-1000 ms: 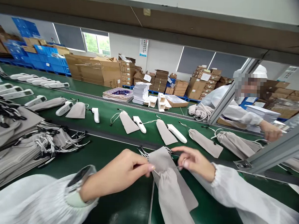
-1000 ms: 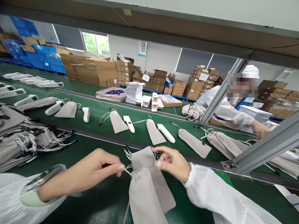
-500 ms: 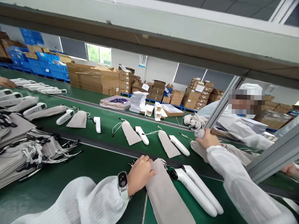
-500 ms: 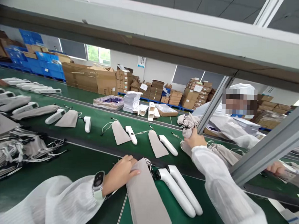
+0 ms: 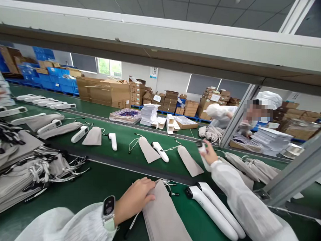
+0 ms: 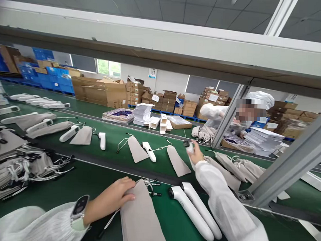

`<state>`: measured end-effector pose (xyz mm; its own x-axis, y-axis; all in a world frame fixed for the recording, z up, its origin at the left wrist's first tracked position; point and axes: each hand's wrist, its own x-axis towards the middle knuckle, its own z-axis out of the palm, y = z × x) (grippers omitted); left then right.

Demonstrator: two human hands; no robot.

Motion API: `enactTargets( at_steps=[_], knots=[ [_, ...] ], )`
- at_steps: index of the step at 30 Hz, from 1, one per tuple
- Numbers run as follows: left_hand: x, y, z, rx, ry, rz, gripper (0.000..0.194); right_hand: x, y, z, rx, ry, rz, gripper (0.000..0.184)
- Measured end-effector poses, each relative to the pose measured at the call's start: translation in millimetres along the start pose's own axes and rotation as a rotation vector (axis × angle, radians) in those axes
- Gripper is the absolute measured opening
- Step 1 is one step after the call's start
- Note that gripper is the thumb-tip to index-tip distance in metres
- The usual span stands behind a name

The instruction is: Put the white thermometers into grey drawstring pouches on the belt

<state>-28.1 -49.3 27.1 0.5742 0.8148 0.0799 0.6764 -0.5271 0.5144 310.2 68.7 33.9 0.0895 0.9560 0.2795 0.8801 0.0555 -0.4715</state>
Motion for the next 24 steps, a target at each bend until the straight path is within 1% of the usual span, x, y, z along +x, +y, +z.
enactTargets(
  at_steps=[1, 2, 4, 5, 6, 7, 9, 11, 13, 14, 17, 19, 21, 24],
  knots=[
    [-2.5, -1.9, -4.7, -0.054, -0.025, -0.005, 0.007, -7.7, 5.1, -15.9, 0.11, 0.091, -0.034, 0.063],
    [-4.7, -4.1, -8.9, -0.111, -0.055, -0.011, 0.009, -18.4, 11.3, -30.5, 0.234, 0.21, -0.077, 0.065],
    [-7.6, -9.6, -14.8, -0.222, -0.131, -0.038, 0.012, -47.6, 24.9, -50.6, 0.452, 0.484, -0.144, 0.067],
    [-8.2, -12.6, -16.6, -0.276, -0.174, -0.055, 0.013, -64.6, 31.4, -54.7, 0.512, 0.59, -0.146, 0.066],
    [-8.5, -15.4, -18.0, -0.333, -0.214, -0.069, 0.015, -81.7, 37.0, -55.3, 0.533, 0.643, -0.119, 0.062],
    [-8.5, -17.4, -19.1, -0.384, -0.249, -0.074, 0.018, -97.7, 41.2, -53.6, 0.55, 0.662, -0.082, 0.058],
    [-8.2, -17.6, -22.4, -0.44, -0.277, -0.056, 0.024, -121.6, 43.2, -49.6, 0.611, 0.643, -0.021, 0.051],
    [-6.8, -10.3, -28.3, -0.414, -0.246, -0.008, 0.025, -131.2, 33.4, -53.3, 0.716, 0.643, -0.007, 0.052],
    [-2.7, 5.0, -35.7, -0.343, -0.194, 0.062, 0.023, -129.3, 10.0, -66.8, 0.87, 0.632, -0.022, 0.053],
    [0.5, 15.1, -39.0, -0.312, -0.179, 0.115, 0.021, -126.5, -6.2, -75.2, 0.957, 0.597, -0.03, 0.051],
    [13.1, 49.2, -44.1, -0.25, -0.179, 0.336, 0.021, -119.5, -62.7, -94.0, 1.153, 0.45, -0.063, 0.042],
    [20.4, 68.6, -43.4, -0.241, -0.175, 0.46, 0.021, -118.3, -96.7, -95.8, 1.199, 0.371, -0.089, 0.042],
    [23.9, 81.0, -41.8, -0.249, -0.117, 0.494, 0.019, -119.1, -120.7, -90.9, 1.228, 0.275, -0.098, 0.042],
    [22.1, 87.8, -41.4, -0.254, -0.005, 0.445, 0.016, -123.5, -137.5, -78.0, 1.294, 0.035, -0.056, 0.038]
  ],
)
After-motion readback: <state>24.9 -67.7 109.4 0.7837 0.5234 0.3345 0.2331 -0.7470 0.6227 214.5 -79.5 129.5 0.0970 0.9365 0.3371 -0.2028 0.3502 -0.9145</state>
